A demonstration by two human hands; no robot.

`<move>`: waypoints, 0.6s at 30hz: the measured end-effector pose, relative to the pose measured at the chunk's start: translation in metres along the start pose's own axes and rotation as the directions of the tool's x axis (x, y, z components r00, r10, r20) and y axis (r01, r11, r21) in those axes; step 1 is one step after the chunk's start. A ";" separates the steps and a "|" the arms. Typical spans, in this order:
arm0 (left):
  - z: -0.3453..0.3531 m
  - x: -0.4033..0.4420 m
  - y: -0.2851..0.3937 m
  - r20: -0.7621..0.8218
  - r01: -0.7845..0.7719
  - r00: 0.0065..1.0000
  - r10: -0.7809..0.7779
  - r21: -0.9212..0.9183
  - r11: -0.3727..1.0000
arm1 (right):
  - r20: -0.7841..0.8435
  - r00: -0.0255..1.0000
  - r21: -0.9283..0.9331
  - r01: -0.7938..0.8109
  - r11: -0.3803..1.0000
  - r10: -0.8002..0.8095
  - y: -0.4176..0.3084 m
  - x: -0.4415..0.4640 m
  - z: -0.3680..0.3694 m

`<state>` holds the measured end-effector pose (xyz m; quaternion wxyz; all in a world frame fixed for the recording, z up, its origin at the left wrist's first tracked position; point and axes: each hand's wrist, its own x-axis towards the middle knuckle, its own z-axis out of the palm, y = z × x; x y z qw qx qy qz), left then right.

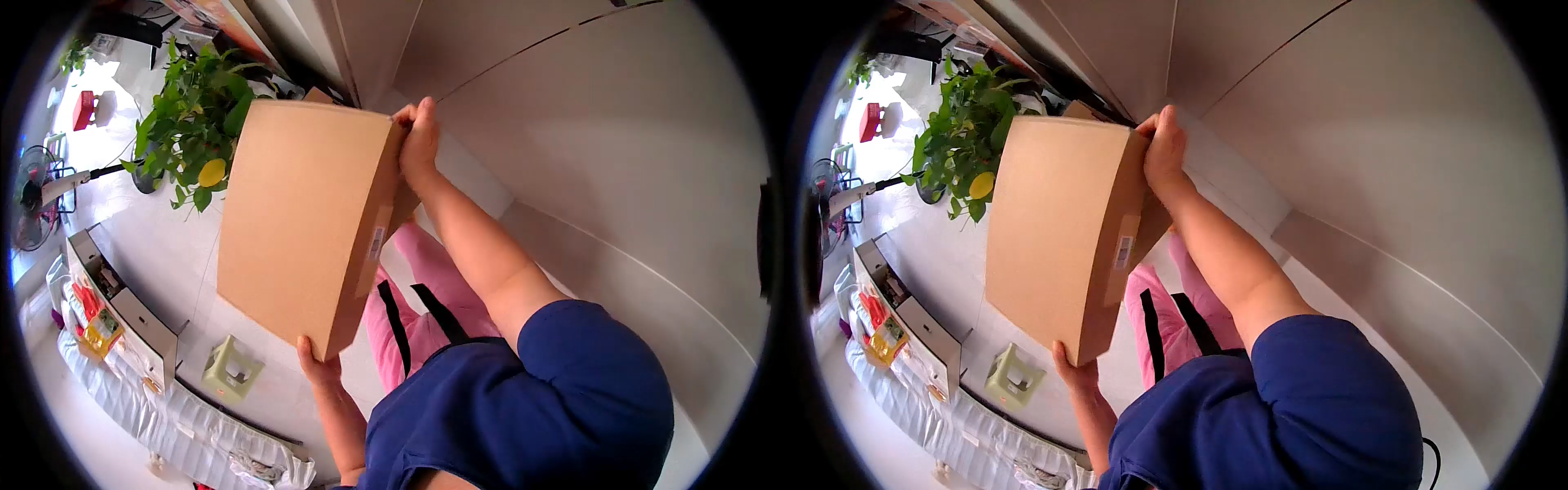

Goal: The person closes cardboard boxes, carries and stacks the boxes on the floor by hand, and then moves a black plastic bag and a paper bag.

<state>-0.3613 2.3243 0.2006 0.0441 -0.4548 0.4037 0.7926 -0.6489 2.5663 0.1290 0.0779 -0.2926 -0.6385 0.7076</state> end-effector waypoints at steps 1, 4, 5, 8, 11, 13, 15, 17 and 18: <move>-0.005 -0.014 -0.002 -0.011 0.000 1.000 0.000 -0.029 1.000 | 0.076 0.997 0.004 0.029 1.000 -0.029 0.001 -0.010 0.000; -0.040 -0.056 0.001 -0.009 -0.006 1.000 0.005 -0.090 0.996 | 0.190 0.982 0.041 -0.017 0.999 0.009 0.004 -0.051 -0.016; -0.053 -0.070 0.005 -0.040 0.001 0.999 -0.006 -0.119 0.993 | 0.229 0.970 0.067 -0.099 0.993 0.082 0.009 -0.069 -0.025; -0.077 -0.113 0.023 -0.102 0.017 0.994 -0.026 -0.085 0.996 | 0.228 0.934 0.012 -0.286 0.958 0.276 0.070 -0.108 -0.062; -0.108 -0.136 0.028 -0.168 -0.052 0.986 0.023 -0.166 0.985 | 0.274 0.732 -0.105 -0.622 0.776 0.624 0.096 -0.137 -0.061; -0.143 -0.139 0.027 -0.278 -0.097 0.960 0.039 -0.199 0.975 | 0.332 0.597 0.002 -0.775 0.632 0.730 0.109 -0.156 -0.038; -0.184 -0.142 0.022 -0.288 -0.115 0.956 0.045 -0.230 0.966 | 0.358 0.544 0.033 -0.820 0.572 0.759 0.126 -0.164 -0.008; -0.204 -0.152 0.025 -0.080 -0.067 0.996 0.049 -0.240 0.969 | 0.359 0.499 0.114 -0.862 0.494 0.788 0.147 -0.168 0.019; -0.210 -0.155 0.025 -0.154 -0.090 0.987 0.053 -0.249 0.964 | 0.364 0.493 0.101 -0.865 0.492 0.791 0.155 -0.170 0.026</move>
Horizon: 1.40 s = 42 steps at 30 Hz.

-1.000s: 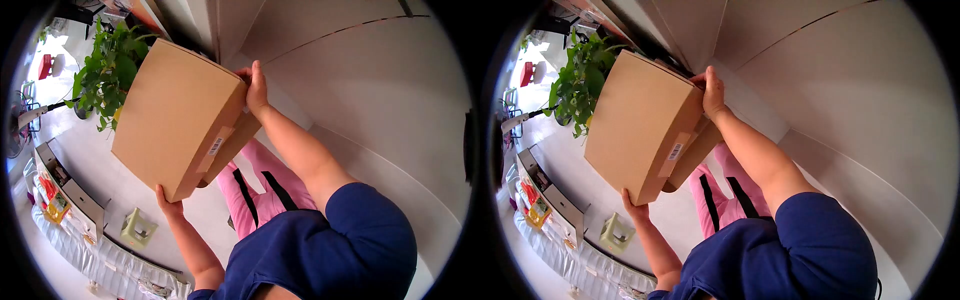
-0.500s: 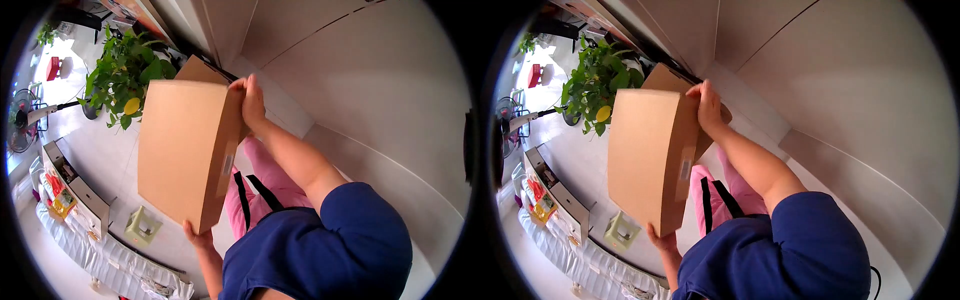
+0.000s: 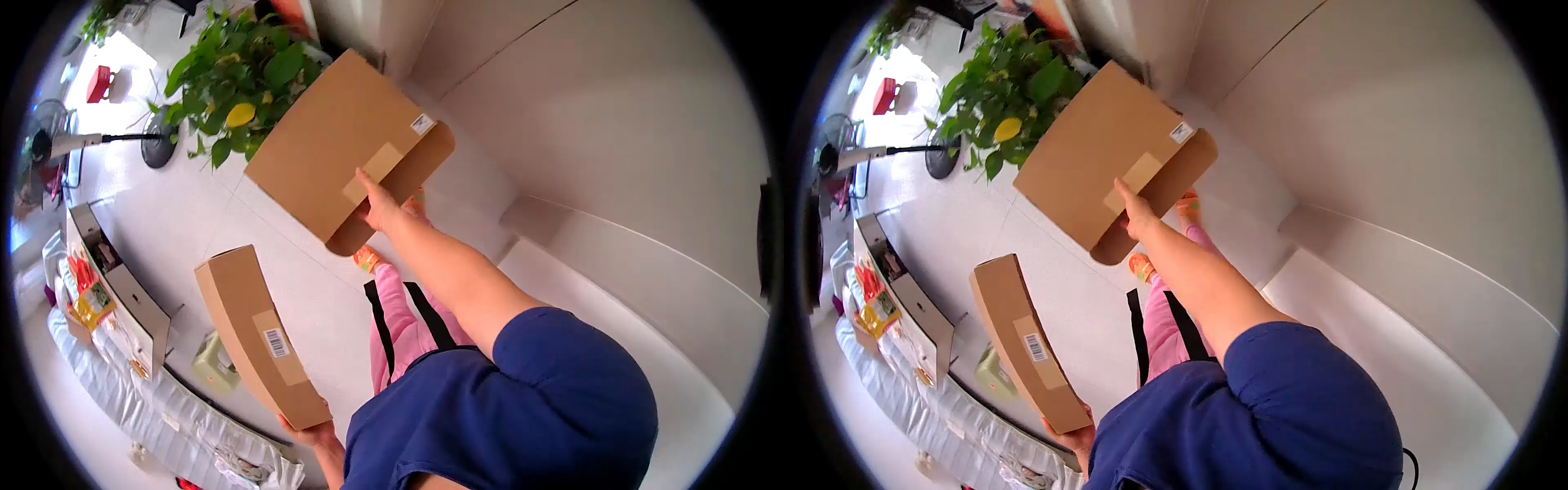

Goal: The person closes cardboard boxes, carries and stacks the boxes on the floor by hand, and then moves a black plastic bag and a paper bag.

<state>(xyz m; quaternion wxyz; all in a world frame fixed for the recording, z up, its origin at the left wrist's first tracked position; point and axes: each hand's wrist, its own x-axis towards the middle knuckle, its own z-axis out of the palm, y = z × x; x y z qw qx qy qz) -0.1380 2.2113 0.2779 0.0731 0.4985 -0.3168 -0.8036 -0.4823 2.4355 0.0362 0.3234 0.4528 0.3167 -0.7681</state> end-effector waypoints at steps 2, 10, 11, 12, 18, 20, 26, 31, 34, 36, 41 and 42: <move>-0.024 -0.006 0.003 -0.083 -0.033 0.996 0.031 -0.022 0.999 | -0.073 0.980 0.178 0.194 0.965 -0.183 0.015 0.020 0.008; -0.108 -0.028 0.000 -0.169 0.009 0.985 -0.024 -0.086 0.996 | -0.147 0.819 -0.382 0.470 0.796 -0.554 0.029 0.018 -0.066; -0.115 -0.027 -0.003 -0.168 0.017 0.985 -0.033 -0.096 0.995 | -0.176 0.788 -0.390 0.495 0.776 -0.590 0.032 0.015 -0.075; -0.123 -0.027 -0.004 -0.132 0.021 0.991 -0.031 -0.083 0.996 | -0.205 0.753 -0.400 0.518 0.756 -0.625 0.034 0.007 -0.078; -0.140 -0.022 -0.012 -0.147 0.067 0.985 -0.091 -0.165 0.984 | -0.198 0.966 0.181 0.200 0.963 -0.164 0.039 0.018 -0.096; -0.136 -0.024 -0.014 -0.172 0.072 0.979 -0.106 -0.193 0.979 | -0.225 0.943 0.124 0.277 0.953 -0.245 0.042 0.026 -0.079; -0.129 -0.021 -0.015 -0.103 0.101 0.988 -0.115 -0.132 0.986 | -0.179 0.913 -0.016 0.370 0.929 -0.367 0.034 0.025 -0.079; -0.121 -0.017 -0.010 -0.102 0.083 0.990 -0.095 -0.117 0.990 | -0.074 0.887 -0.045 0.455 0.890 -0.457 0.014 -0.032 -0.084; -0.123 -0.001 -0.010 -0.091 0.069 0.993 -0.080 -0.120 0.990 | -0.116 0.903 -0.054 0.410 0.910 -0.414 0.001 -0.030 -0.114; -0.113 0.001 -0.008 -0.054 0.085 0.994 -0.091 -0.094 0.992 | -0.118 0.911 -0.016 0.396 0.918 -0.395 0.002 -0.031 -0.132; -0.050 0.017 -0.005 0.056 0.110 0.992 -0.109 -0.012 0.994 | 0.020 0.927 0.323 0.348 0.880 -0.374 0.006 -0.025 -0.146; -0.029 0.021 -0.005 0.029 0.125 0.992 -0.126 0.012 0.992 | 0.015 0.927 0.333 0.350 0.876 -0.376 0.003 -0.029 -0.138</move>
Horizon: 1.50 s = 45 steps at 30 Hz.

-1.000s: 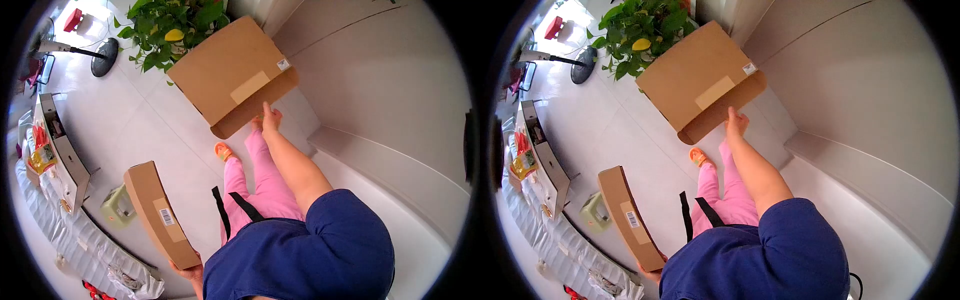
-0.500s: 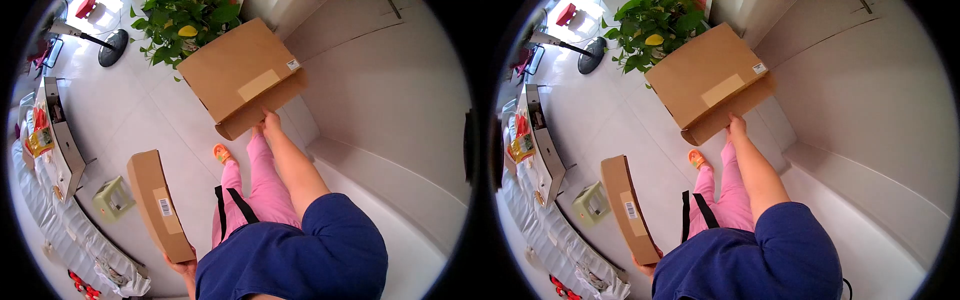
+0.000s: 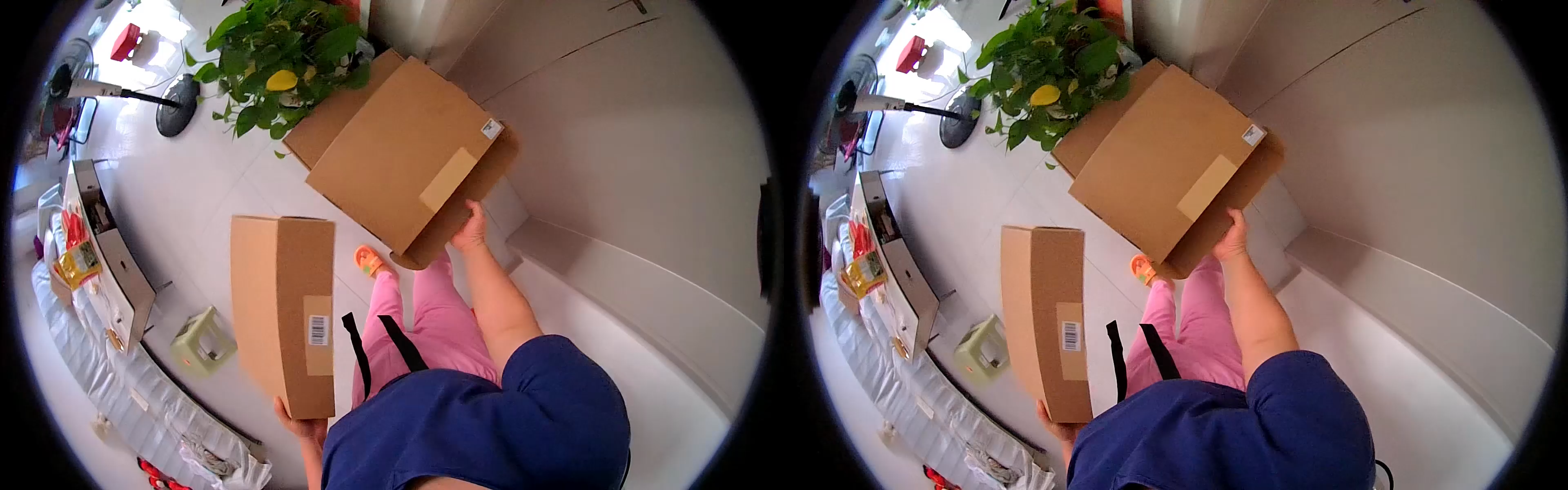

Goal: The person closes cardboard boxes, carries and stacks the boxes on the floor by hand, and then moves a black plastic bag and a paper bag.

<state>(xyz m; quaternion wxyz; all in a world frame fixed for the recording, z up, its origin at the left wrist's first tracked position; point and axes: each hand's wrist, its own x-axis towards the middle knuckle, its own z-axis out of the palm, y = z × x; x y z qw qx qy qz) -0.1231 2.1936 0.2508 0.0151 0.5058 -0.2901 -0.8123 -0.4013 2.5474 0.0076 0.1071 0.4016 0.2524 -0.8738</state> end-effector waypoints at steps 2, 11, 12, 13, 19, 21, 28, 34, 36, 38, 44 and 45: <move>0.024 0.014 0.003 -0.022 0.022 1.000 -0.021 0.036 0.999 | 0.053 0.997 0.118 -0.061 0.991 0.056 -0.002 -0.009 0.029; 0.043 0.027 0.002 0.108 0.039 0.993 -0.049 0.092 0.995 | -0.012 0.998 -0.081 0.055 0.995 -0.057 0.019 0.028 0.037; 0.044 0.025 0.003 0.107 0.045 0.993 -0.054 0.080 0.996 | -0.004 0.998 -0.078 0.067 0.995 -0.067 0.020 0.033 0.039; 0.044 0.023 0.004 0.104 0.053 0.993 -0.060 0.067 0.996 | 0.001 0.997 -0.077 0.077 0.994 -0.077 0.020 0.037 0.041; 0.035 0.016 0.011 -0.017 0.035 0.999 -0.034 0.016 0.999 | 0.048 0.988 -0.229 0.154 0.961 -0.146 -0.003 0.033 0.065; 0.044 0.007 0.012 -0.033 0.043 0.999 -0.044 -0.013 0.999 | 0.088 0.983 -0.299 0.179 0.937 -0.160 -0.020 0.026 0.068; 0.014 -0.009 0.015 -0.128 0.021 0.991 -0.042 -0.161 0.987 | 0.223 0.941 -0.634 0.340 0.694 -0.256 -0.137 -0.088 0.091; -0.021 -0.009 0.011 -0.099 0.005 0.995 -0.026 -0.204 0.979 | 0.807 0.516 -0.589 0.739 -0.327 -0.289 -0.143 -0.149 0.201; -0.023 -0.009 0.010 -0.099 -0.018 0.995 -0.004 -0.225 0.974 | 0.947 0.319 -0.248 0.682 -0.688 -0.025 -0.122 -0.134 0.214; -0.018 -0.008 0.011 -0.105 -0.035 0.994 0.010 -0.237 0.971 | 0.967 0.219 -0.059 0.684 -0.727 0.127 -0.092 -0.096 0.201; -0.011 -0.022 0.011 -0.221 -0.095 0.974 0.041 -0.238 0.967 | 0.946 0.098 0.180 0.636 -0.750 0.310 -0.045 -0.038 0.144; -0.014 -0.023 0.010 -0.179 -0.071 0.983 0.029 -0.230 0.971 | 0.952 0.058 0.203 0.620 -0.758 0.302 -0.040 -0.036 0.137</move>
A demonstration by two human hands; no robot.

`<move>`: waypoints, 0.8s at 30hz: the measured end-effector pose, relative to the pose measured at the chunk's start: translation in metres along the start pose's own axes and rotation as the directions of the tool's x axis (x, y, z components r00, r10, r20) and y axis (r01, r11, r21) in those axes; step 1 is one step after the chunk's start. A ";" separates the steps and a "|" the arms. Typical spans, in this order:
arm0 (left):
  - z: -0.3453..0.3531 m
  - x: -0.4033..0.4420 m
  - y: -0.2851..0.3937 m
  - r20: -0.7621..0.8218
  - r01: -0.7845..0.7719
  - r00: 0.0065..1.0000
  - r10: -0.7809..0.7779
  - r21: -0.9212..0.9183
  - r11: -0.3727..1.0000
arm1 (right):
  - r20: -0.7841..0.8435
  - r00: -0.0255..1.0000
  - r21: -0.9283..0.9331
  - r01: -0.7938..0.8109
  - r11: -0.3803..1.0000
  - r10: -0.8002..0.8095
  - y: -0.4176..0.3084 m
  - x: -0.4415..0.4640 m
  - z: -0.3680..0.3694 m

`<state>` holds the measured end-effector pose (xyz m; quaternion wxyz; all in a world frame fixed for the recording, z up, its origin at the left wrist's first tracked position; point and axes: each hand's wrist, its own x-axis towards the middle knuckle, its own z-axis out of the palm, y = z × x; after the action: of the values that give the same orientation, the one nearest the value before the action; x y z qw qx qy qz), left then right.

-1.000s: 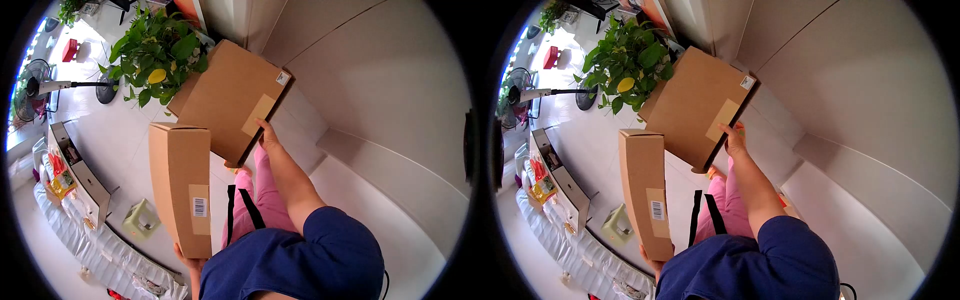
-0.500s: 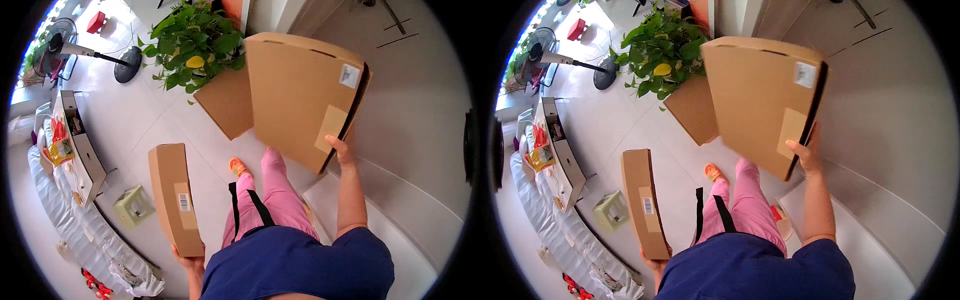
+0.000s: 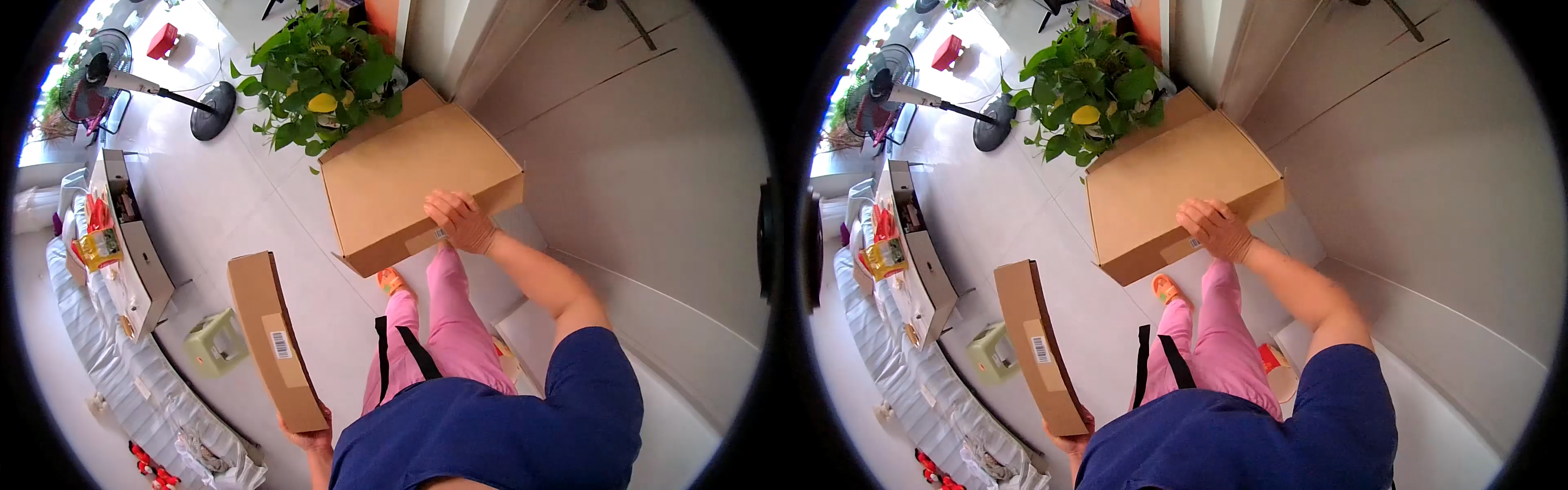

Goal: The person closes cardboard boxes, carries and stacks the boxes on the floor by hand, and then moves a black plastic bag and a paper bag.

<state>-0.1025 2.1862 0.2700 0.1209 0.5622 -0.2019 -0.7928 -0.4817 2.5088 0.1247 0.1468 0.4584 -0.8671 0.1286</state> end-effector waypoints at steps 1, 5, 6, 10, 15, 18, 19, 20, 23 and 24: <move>-0.003 0.000 0.000 0.042 0.020 0.999 -0.020 0.012 1.000 | 0.004 1.000 0.004 -0.001 1.000 0.001 -0.001 -0.004 0.006; -0.011 0.009 -0.011 0.038 0.006 0.999 -0.005 -0.033 0.999 | -0.049 0.997 -0.071 0.047 0.996 -0.051 0.011 -0.006 0.026; -0.002 0.011 -0.014 -0.038 0.000 0.999 -0.002 -0.048 0.999 | -0.048 0.997 -0.073 0.060 0.996 -0.064 0.018 -0.003 0.032; 0.006 0.011 -0.020 -0.116 0.027 0.993 -0.026 0.002 1.000 | -0.081 0.992 -0.056 0.092 0.994 -0.096 0.038 0.003 0.049; 0.065 0.004 -0.025 -0.043 0.047 0.998 -0.042 0.132 0.990 | -0.040 0.995 -0.023 -0.089 0.996 0.088 0.037 -0.031 0.068; 0.074 0.001 -0.027 -0.067 -0.004 0.998 0.019 0.221 0.975 | 0.044 0.925 -0.049 -0.375 0.926 0.377 0.028 -0.059 0.079; 0.076 0.006 -0.027 -0.055 -0.011 0.998 0.028 0.287 0.958 | 0.042 0.921 -0.055 -0.385 0.921 0.387 0.022 -0.066 0.082; 0.079 0.010 -0.029 -0.046 -0.009 0.999 0.024 0.297 0.955 | 0.052 0.837 -0.022 -0.544 0.839 0.544 0.014 -0.069 0.087; 0.092 0.015 -0.031 0.024 -0.015 1.000 0.009 0.278 0.961 | 0.070 0.539 0.152 -0.837 0.525 0.839 -0.012 -0.068 0.088; 0.097 0.016 -0.033 0.091 -0.034 0.996 0.004 0.333 0.942 | 0.096 0.337 0.286 -0.911 0.298 0.937 -0.018 -0.068 0.089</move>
<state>-0.1978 2.2264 0.2694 0.0223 0.5367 -0.3438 -0.7702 -0.4423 2.5184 0.0188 0.0162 -0.1133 -0.9353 0.3347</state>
